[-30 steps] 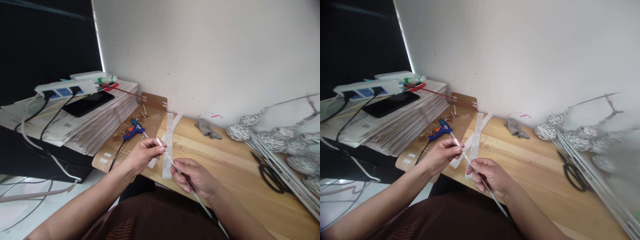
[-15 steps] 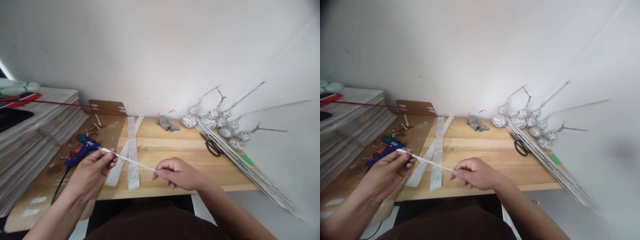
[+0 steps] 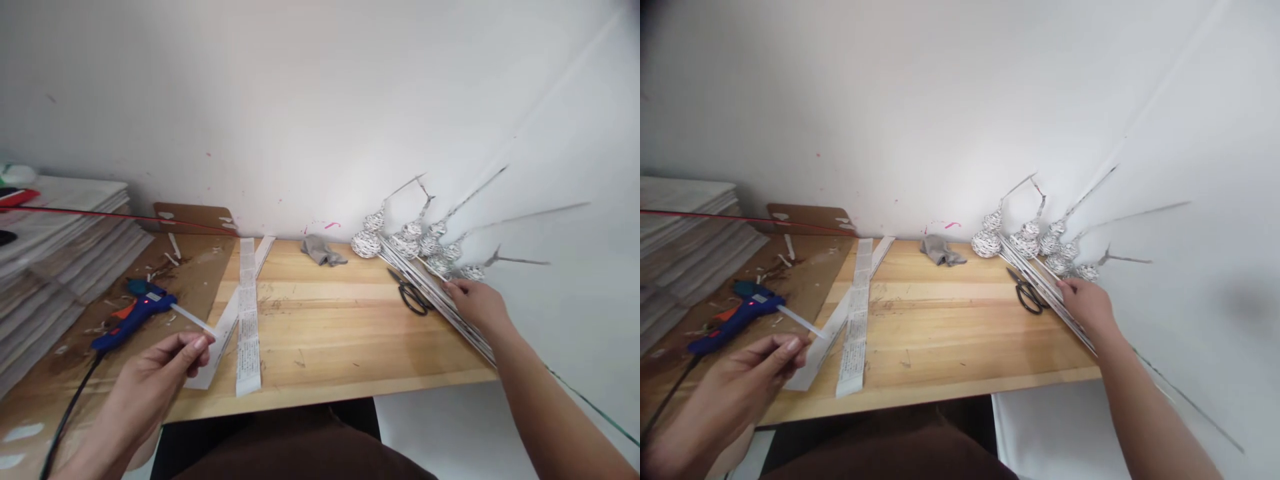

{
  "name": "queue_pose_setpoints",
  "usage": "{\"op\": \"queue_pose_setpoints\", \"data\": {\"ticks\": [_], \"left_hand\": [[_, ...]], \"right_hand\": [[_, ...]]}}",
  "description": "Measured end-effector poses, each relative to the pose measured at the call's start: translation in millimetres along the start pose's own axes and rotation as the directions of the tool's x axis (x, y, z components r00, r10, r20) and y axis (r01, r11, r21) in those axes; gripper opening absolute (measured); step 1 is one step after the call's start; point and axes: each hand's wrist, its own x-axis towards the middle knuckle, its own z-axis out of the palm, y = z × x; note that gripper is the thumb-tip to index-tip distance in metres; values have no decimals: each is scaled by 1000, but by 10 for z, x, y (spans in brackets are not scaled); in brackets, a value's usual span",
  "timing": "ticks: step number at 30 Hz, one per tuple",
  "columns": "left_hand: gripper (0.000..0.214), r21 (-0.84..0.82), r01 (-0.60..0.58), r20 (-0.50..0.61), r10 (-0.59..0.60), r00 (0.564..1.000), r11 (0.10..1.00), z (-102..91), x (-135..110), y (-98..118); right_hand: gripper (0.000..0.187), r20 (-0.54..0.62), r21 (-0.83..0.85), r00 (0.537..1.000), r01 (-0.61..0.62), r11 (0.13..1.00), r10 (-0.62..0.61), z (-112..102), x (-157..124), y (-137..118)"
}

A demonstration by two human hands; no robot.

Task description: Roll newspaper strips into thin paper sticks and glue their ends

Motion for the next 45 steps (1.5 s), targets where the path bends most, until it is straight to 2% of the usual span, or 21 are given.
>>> {"op": "queue_pose_setpoints", "data": {"ticks": [3, 7, 9, 11, 14, 16, 18, 20, 23, 25, 27, 30, 31, 32, 33, 34, 35, 37, 39, 41, 45], "left_hand": [[36, 282, -103, 60, 90, 994, 954, -37, -88, 5], [28, 520, -307, 164, 260, 952, 797, -16, -153, -24], [22, 565, -444, 240, 377, 895, 695, 0, -168, -67], [26, 578, -566, 326, 469, 821, 588, 17, -181, -110], [42, 582, -673, 454, 504, 735, 457, 63, -206, -138], [47, 567, -709, 519, 487, 703, 419, 113, -226, -126], [44, 548, -719, 546, 468, 695, 428, 171, -241, -105], [33, 527, -713, 540, 466, 701, 462, 221, -250, -92], [20, 500, -708, 488, 513, 706, 498, 265, -259, -91], [19, 492, -697, 447, 536, 716, 521, 270, -269, -87], [18, 499, -662, 392, 536, 748, 559, 261, -277, -72], [17, 511, -542, 268, 476, 838, 667, 244, -267, -44], [17, 503, -487, 216, 441, 871, 715, 242, -256, -39], [19, 480, -431, 164, 404, 900, 764, 243, -242, -35], [20, 442, -381, 121, 367, 922, 812, 248, -229, -31], [21, 389, -341, 91, 332, 939, 856, 256, -217, -26], [22, 328, -313, 77, 305, 949, 891, 268, -210, -16], [22, 214, -292, 102, 276, 956, 932, 297, -215, 17], [21, 167, -307, 187, 275, 943, 937, 331, -248, 69], [19, 163, -346, 315, 284, 906, 924, 365, -294, 124], [20, 124, -340, 540, 224, 811, 932, 419, -307, 200]], "right_hand": [[38, 8, -26, 1000, 20, 999, -20, 186, 255, -19], [40, -62, -48, 996, 68, 996, -71, 368, 481, -224], [40, -87, -68, 990, 108, 992, -114, 434, 547, -295], [40, -90, -81, 982, 158, 984, -166, 484, 582, -317], [39, -89, -86, 968, 229, 970, -236, 512, 588, -281], [39, -130, -109, 947, 281, 953, -294, 498, 568, -259], [37, -251, -150, 879, 378, 913, -405, 476, 523, -288], [32, -341, -161, 764, 527, 834, -548, 470, 428, -403], [28, -274, -53, 622, 752, 658, -733, 505, 139, -750], [29, -207, 71, 563, 824, 561, -800, 538, -134, -1060], [30, -124, 220, 491, 861, 458, -863, 556, -426, -1390], [30, -52, 543, 498, 741, 395, -865, 557, -826, -1868], [28, 11, 673, 510, 633, 383, -860, 558, -938, -2016], [27, 116, 792, 499, 476, 383, -859, 564, -1037, -2157], [28, 252, 869, 459, 280, 407, -852, 575, -1121, -2290], [31, 392, 887, 379, 86, 454, -838, 591, -1189, -2413], [33, 478, 874, 323, -83, 479, -817, 610, -1240, -2524], [39, 559, 815, 240, -333, 474, -793, 651, -1289, -2706], [41, 569, 772, 199, -463, 435, -798, 682, -1272, -2829], [36, 561, 766, 242, -515, 385, -792, 700, -1209, -2899], [23, 553, 799, 418, -510, 318, -721, 737, -1064, -2938]]}}
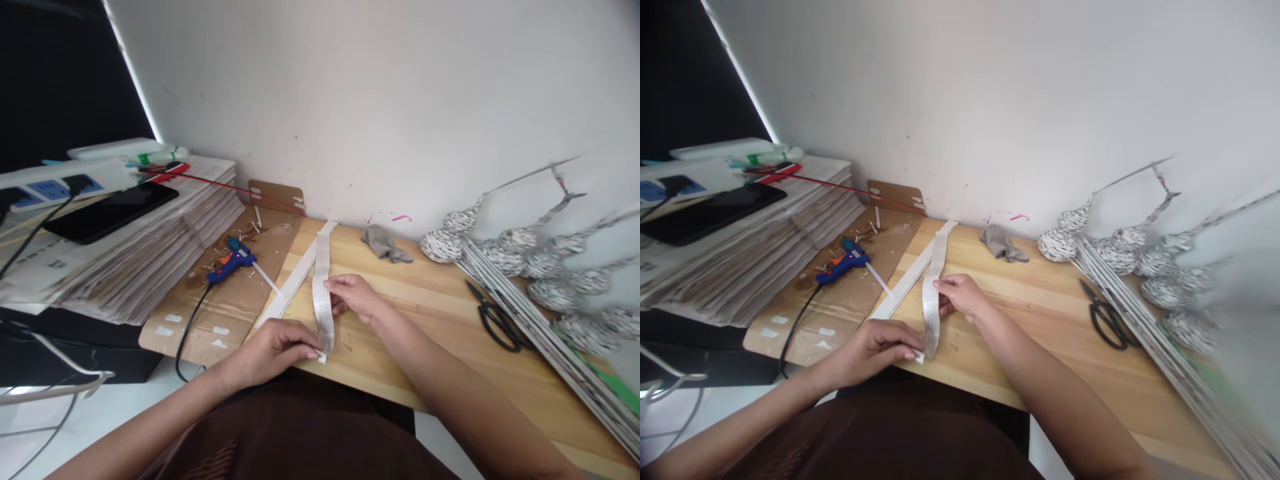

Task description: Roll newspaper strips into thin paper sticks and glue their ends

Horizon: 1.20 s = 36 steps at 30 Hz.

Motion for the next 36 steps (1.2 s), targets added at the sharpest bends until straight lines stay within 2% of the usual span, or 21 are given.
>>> {"op": "queue_pose_setpoints", "data": {"ticks": [1, 3, 4, 6, 8, 10, 12, 13, 14, 16, 17, 19, 20, 22, 24, 28, 30, 32, 33, 34, 36], "left_hand": [[22, -18, 22, 18, -21, 1000, 1000, -11, 33, 3], [29, -58, 97, -71, -101, 992, 994, -58, 140, -9], [32, -99, 139, -157, -154, 975, 985, -89, 213, -20], [35, -257, 205, -309, -281, 909, 944, -150, 388, -49], [39, -457, 233, -297, -394, 870, 858, -188, 578, -84], [46, -556, 228, -283, -440, 852, 799, -195, 747, -127], [49, -570, 190, -318, -427, 847, 800, -178, 861, -173], [49, -563, 170, -330, -409, 851, 809, -167, 893, -193], [49, -554, 155, -333, -389, 859, 818, -157, 907, -209], [52, -533, 141, -317, -352, 881, 834, -142, 895, -220], [55, -522, 138, -308, -337, 890, 842, -137, 875, -212], [62, -503, 137, -291, -317, 903, 854, -129, 827, -176], [65, -496, 140, -282, -311, 908, 857, -125, 805, -152], [72, -494, 136, -270, -301, 915, 859, -118, 774, -106], [76, -495, 127, -269, -290, 918, 860, -113, 762, -75], [75, -471, 104, -304, -272, 913, 876, -107, 777, -51], [69, -457, 105, -323, -275, 906, 883, -98, 793, -40], [62, -452, 108, -326, -277, 904, 886, -78, 811, -26], [60, -449, 108, -321, -273, 907, 887, -64, 820, -21], [60, -447, 107, -313, -268, 911, 888, -46, 829, -17], [61, -442, 105, -288, -251, 924, 891, -7, 843, -13]], "right_hand": [[23, -16, -3, 1000, 18, 1000, -18, -22, 16, 1], [25, -24, -1, 998, 63, 998, -63, -50, 34, 24], [27, -26, 1, 996, 84, 996, -84, -56, 38, 43], [31, -36, -12, 991, 127, 992, -127, -52, 34, 80], [34, -20, -87, 987, 158, 984, -160, -45, 21, 97], [36, 37, -237, 980, 199, 951, -196, -76, 6, 67], [37, 38, -453, 949, 296, 841, -314, -194, 10, -19], [38, 5, -574, 912, 339, 745, -411, -294, 24, -77], [37, -56, -701, 838, 354, 619, -542, -421, 50, -137], [39, -178, -896, 683, 186, 404, -708, -721, 135, -240], [41, -222, -938, 646, 65, 342, -731, -874, 190, -274], [39, -286, -951, 660, -110, 288, -695, -1136, 308, -297], [33, -290, -952, 676, -134, 274, -678, -1230, 364, -292], [30, -308, -947, 676, -151, 282, -670, -1345, 449, -267], [31, -342, -935, 651, -163, 314, -678, -1384, 492, -246], [41, -427, -899, 587, -191, 395, -688, -1326, 438, -249], [54, -402, -909, 563, -151, 388, -722, -1205, 348, -253], [65, -315, -932, 571, -33, 362, -758, -1005, 232, -244], [56, -262, -926, 599, 64, 371, -757, -882, 172, -232], [44, -213, -889, 674, 168, 427, -708, -752, 116, -216], [47, -68, -668, 901, 277, 690, -428, -509, 30, -170]]}}
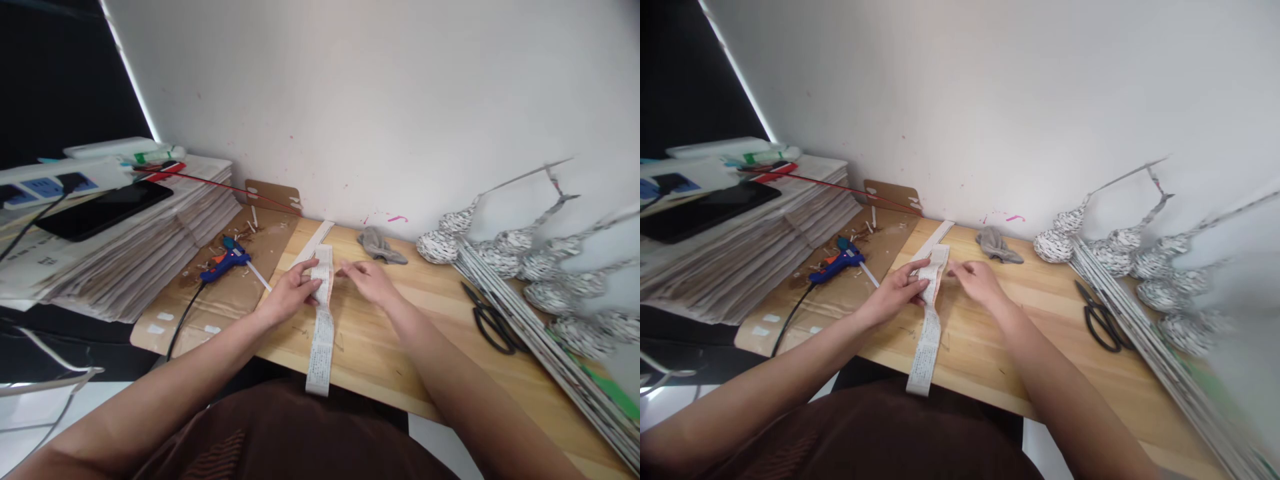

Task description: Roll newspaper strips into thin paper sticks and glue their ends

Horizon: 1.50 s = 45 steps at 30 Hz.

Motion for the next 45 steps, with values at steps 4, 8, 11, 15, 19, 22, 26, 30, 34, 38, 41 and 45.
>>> {"op": "queue_pose_setpoints", "data": {"ticks": [4, 8, 11, 15, 19, 22, 26, 30, 34, 38, 41, 45], "left_hand": [[70, 5, 3, 46, -3, 999, 1000, 32, -18, -22], [76, -58, 53, -49, -56, 997, 997, -30, -60, -11], [72, -113, 85, -61, -92, 994, 990, -53, -76, -16], [59, -67, 99, -65, -104, 993, 993, -14, -44, -65], [31, -130, 37, -139, -55, 989, 991, -30, -65, -70], [26, -224, 19, -102, -43, 994, 974, -104, -189, -26], [21, -267, -51, -71, 34, 997, 962, -230, -422, 41], [33, -211, -121, -46, 114, 992, 970, -351, -644, 68], [37, -64, 42, 11, -41, 999, 997, -480, -880, 38], [23, 192, 192, 116, -216, 969, 963, -602, -1129, -31], [24, 414, 216, 207, -322, 924, 884, -658, -1279, -137], [33, 604, 133, 199, -310, 930, 786, -695, -1365, -423]], "right_hand": [[35, 194, 600, 972, -226, 767, 134, 225, -101, -91], [33, 142, 726, 965, -253, 640, 221, 226, -83, 5], [31, 100, 716, 969, -228, 660, 226, 221, -85, 30], [33, 132, 690, 977, -213, 692, 169, 266, -129, -4], [35, 114, 730, 973, -218, 648, 198, 243, -123, 25], [32, 47, 788, 967, -189, 586, 250, 168, -68, 87], [35, -2, 851, 963, -139, 507, 268, 61, 0, 143], [32, -35, 864, 961, -108, 491, 273, -16, 27, 149], [28, -91, 885, 952, -56, 462, 291, -52, 47, 146], [21, -189, 901, 939, 49, 432, 288, -89, 84, 173], [19, -227, 902, 928, 85, 423, 297, -126, 109, 209], [24, -194, 913, 933, 60, 402, 302, -141, 113, 230]]}}
